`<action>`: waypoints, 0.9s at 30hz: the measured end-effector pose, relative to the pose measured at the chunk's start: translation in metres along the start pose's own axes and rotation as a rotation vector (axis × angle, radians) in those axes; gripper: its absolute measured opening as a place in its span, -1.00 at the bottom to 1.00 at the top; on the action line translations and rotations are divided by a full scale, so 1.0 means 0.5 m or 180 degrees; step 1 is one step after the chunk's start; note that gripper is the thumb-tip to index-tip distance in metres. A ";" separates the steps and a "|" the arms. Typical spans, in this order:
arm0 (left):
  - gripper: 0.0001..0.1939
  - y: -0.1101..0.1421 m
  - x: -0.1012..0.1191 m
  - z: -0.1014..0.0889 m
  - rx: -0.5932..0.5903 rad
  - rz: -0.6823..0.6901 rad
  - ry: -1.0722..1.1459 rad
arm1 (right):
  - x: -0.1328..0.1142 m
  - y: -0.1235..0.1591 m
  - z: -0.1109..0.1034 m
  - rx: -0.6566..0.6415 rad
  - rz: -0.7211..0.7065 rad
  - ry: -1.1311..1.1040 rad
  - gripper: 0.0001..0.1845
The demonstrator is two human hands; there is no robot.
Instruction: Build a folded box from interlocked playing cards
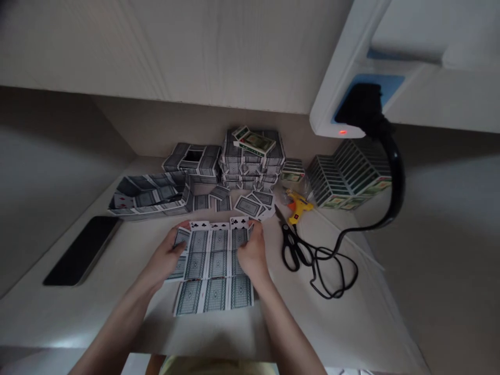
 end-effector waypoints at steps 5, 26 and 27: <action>-0.36 0.002 0.007 0.022 0.0196 0.0172 -0.0213 | 0.004 0.000 0.009 0.0014 -0.0090 -0.0034 -0.38; -0.27 0.024 0.061 -0.053 0.0261 0.0192 -0.2146 | 0.013 0.006 -0.054 -0.0161 0.0128 -0.0403 -0.84; -0.24 0.033 0.067 -0.059 0.0220 0.0190 -0.2269 | 0.012 0.006 -0.060 -0.0183 0.0062 -0.0368 -0.84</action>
Point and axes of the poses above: each hand's wrist, its own y-axis away from the middle knuckle, its own z-axis out of the palm, x = y × z, the point moved 8 cm from there along -y, towards the middle knuckle, and after that the axes turned 6 degrees about -y, right-handed, at the moved point
